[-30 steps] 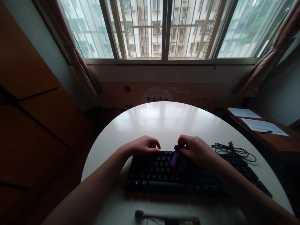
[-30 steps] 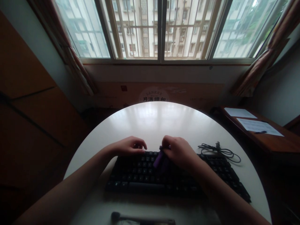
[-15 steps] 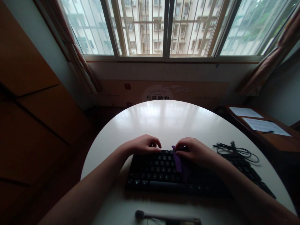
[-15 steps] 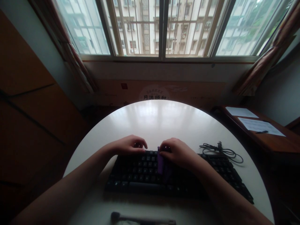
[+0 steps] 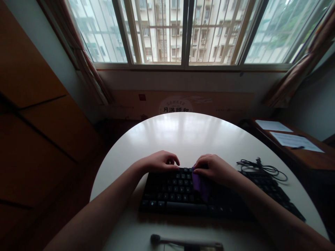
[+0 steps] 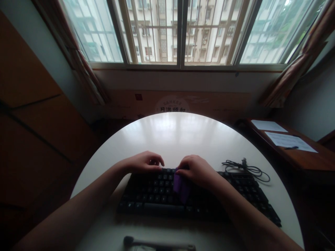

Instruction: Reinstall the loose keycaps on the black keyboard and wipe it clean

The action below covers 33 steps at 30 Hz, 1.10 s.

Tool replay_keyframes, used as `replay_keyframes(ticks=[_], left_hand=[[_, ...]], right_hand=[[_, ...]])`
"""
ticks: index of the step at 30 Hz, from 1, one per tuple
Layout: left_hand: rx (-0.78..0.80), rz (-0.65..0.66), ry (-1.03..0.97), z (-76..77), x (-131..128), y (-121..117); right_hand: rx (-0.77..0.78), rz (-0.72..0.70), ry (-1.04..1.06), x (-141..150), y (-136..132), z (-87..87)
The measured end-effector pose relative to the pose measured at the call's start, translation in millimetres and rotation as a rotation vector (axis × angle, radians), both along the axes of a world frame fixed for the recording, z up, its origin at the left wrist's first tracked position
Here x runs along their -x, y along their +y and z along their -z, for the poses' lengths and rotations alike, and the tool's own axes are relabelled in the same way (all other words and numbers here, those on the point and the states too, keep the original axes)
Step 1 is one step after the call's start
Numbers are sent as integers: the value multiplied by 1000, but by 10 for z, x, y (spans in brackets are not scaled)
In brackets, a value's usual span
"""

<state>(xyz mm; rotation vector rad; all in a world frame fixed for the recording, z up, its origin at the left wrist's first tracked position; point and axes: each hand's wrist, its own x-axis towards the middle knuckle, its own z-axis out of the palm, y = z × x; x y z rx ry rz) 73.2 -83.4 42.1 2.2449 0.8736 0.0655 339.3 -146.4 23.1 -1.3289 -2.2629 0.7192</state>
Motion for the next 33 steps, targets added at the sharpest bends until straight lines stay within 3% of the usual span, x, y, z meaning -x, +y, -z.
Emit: replay_keyframes(ticks=[13, 18, 25, 33], left_hand=[[0, -1, 2, -12, -1, -4], [2, 8, 0, -13, 2, -4], [-3, 5, 0, 1, 7, 2], [-6, 5, 1, 0, 7, 5]], right_hand=[[-14, 82, -19, 51, -52, -20], [-62, 55, -111, 41, -85, -45], [-14, 12, -92, 31, -72, -27], [-36, 100, -103, 70, -75, -48]])
